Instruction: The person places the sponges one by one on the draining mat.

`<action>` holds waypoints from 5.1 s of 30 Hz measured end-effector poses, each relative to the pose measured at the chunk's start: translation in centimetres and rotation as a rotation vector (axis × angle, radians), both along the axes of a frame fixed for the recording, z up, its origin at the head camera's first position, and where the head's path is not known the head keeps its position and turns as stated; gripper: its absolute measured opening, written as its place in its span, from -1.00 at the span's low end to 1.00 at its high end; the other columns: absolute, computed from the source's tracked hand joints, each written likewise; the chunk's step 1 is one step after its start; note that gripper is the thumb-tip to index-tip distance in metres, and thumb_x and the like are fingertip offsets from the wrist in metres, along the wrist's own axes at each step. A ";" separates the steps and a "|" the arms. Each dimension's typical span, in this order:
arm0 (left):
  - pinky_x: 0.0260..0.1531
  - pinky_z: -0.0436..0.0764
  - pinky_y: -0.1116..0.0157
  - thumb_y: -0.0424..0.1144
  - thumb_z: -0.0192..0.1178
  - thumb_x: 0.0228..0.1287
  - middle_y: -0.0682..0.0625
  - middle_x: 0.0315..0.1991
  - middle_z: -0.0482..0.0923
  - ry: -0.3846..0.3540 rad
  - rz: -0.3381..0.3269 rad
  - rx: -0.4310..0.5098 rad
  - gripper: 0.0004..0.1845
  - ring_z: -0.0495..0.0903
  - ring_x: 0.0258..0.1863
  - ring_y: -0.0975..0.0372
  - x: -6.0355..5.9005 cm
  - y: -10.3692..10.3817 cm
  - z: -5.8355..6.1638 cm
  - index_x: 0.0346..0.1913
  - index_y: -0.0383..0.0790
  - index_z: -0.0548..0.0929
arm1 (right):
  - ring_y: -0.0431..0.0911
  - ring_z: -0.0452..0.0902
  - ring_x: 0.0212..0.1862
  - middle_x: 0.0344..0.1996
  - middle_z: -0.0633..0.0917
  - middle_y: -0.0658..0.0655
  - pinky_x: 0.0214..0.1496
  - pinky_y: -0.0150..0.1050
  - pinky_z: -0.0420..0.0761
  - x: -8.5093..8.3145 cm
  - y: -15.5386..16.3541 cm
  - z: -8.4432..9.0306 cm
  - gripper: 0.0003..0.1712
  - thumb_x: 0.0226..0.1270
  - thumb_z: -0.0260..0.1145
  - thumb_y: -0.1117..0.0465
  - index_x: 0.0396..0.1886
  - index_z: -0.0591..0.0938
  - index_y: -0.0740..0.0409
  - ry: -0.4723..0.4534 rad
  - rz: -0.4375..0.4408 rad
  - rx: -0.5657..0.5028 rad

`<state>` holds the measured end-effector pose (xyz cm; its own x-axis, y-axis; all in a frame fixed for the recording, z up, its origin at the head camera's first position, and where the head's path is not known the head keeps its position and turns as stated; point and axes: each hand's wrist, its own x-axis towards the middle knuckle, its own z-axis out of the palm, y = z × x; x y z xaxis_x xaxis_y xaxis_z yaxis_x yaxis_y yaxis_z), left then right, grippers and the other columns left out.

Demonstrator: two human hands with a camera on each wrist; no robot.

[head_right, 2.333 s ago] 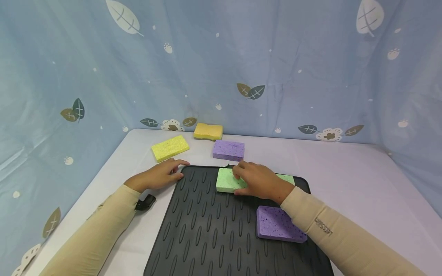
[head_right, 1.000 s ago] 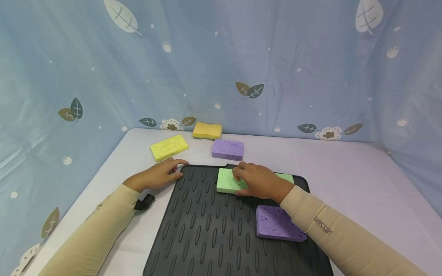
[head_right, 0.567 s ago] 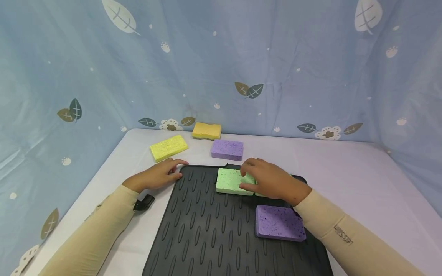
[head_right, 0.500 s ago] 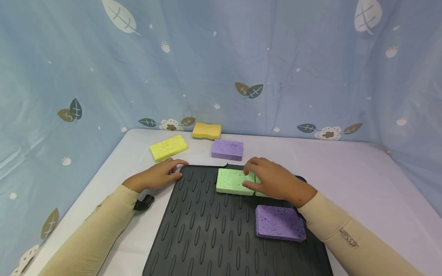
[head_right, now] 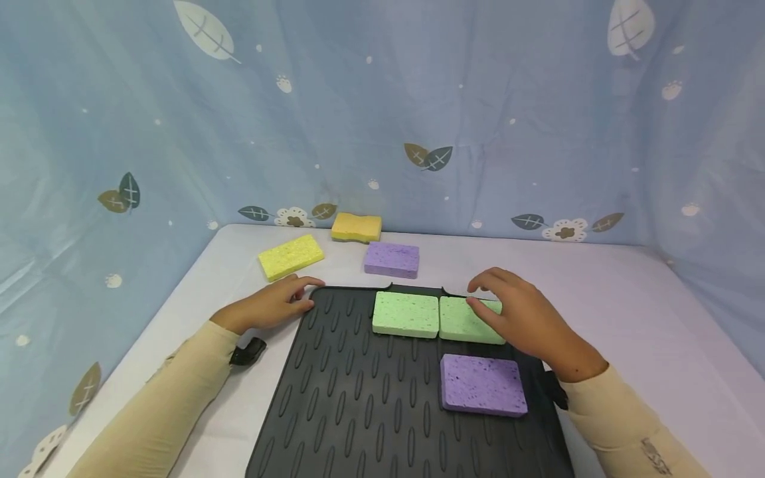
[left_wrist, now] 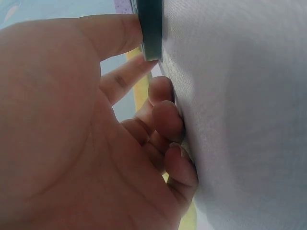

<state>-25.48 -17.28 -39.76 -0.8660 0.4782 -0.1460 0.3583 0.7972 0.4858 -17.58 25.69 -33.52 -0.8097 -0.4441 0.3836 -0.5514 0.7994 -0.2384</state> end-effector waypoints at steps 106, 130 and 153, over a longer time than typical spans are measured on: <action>0.22 0.46 -0.02 -0.14 0.11 0.51 -0.14 0.30 0.45 0.186 -0.051 0.096 -0.54 0.48 0.26 0.00 -4.0 5.7 4.3 0.39 -0.09 0.43 | -0.14 0.34 -0.52 -0.53 0.53 0.04 -0.48 -0.24 0.35 -2.0 7.8 -5.4 -0.49 0.38 0.08 0.43 0.31 0.32 0.36 -0.519 -0.156 0.062; 0.49 0.14 -0.06 0.03 0.13 0.48 -0.05 0.60 0.04 0.165 -0.193 -0.268 -0.29 0.06 0.58 0.03 -6.8 12.8 4.4 0.58 0.07 0.13 | -0.13 0.35 -0.53 -0.54 0.51 0.03 -0.48 -0.23 0.37 -1.8 7.8 -5.4 -0.50 0.40 0.06 0.42 0.32 0.32 0.32 -0.537 -0.169 0.045; 0.48 0.14 -0.10 -0.01 0.09 0.51 -0.09 0.60 0.01 0.171 -0.195 -0.390 -0.29 0.00 0.59 0.00 -7.5 13.7 3.2 0.60 0.13 0.07 | -0.12 0.35 -0.52 -0.55 0.50 0.04 -0.48 -0.22 0.36 -1.5 7.7 -5.4 -0.51 0.38 0.06 0.43 0.30 0.33 0.35 -0.524 -0.182 0.041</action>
<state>-32.94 -3.60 -36.58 -0.7927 0.5721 -0.2103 0.5684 0.8185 0.0842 -19.05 33.42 -38.96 -0.9527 -0.2852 -0.1053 -0.2197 0.8851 -0.4102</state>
